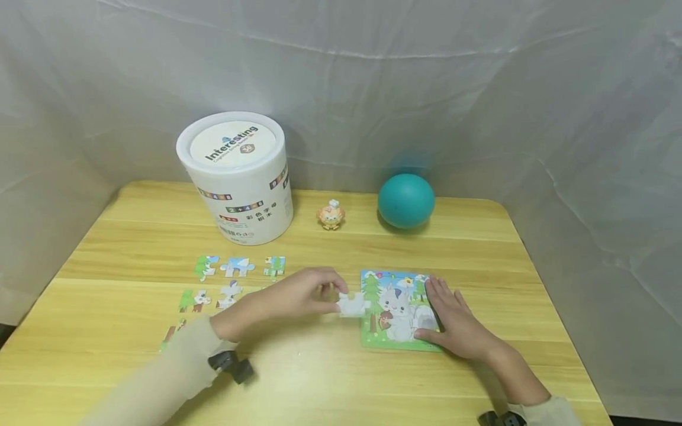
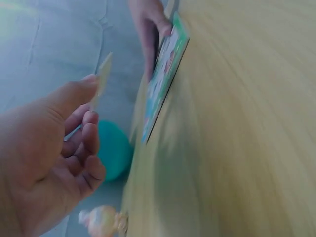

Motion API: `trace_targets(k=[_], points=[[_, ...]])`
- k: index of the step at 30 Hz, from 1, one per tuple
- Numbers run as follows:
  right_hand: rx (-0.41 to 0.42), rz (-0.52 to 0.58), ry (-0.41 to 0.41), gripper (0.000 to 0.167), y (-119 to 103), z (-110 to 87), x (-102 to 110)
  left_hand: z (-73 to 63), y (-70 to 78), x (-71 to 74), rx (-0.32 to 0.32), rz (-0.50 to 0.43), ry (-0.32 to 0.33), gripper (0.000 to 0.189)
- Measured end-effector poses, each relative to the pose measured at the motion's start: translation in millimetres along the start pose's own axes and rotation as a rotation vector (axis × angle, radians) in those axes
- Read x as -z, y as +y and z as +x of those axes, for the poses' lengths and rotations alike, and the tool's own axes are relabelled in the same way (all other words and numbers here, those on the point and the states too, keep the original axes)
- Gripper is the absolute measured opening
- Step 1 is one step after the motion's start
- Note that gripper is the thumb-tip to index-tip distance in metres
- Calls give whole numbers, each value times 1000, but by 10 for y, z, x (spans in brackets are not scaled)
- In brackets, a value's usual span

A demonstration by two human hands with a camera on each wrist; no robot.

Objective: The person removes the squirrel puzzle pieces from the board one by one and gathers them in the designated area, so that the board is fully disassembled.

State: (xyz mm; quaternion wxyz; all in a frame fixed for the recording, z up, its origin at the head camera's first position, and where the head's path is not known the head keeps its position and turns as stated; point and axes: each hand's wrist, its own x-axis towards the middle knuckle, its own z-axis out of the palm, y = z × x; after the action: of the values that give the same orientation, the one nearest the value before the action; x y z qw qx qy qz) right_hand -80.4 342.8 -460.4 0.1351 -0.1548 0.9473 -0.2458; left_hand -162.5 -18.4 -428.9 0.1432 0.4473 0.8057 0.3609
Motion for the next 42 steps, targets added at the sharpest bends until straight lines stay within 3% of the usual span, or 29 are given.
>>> trace_targets(k=[8,14,19,24,33,42], points=[[-7,-2,-8,108,-3,3,1,-612,-171,335,89,-85,-25,28],[-9,-3,-6,108,-8,-4,9,-1063,-302,545,140,-119,13,25],[-3,-7,-5,107,-5,-10,7,-1387,-413,655,203,-123,53,24],[-2,-7,-8,107,-6,-5,8,-1653,-490,714,250,-142,52,24],[-4,-7,-12,108,-29,6,27,-1962,-564,665,263,-182,52,26],[-9,-7,-14,108,-29,-7,23,-2011,-633,573,233,-146,28,24]])
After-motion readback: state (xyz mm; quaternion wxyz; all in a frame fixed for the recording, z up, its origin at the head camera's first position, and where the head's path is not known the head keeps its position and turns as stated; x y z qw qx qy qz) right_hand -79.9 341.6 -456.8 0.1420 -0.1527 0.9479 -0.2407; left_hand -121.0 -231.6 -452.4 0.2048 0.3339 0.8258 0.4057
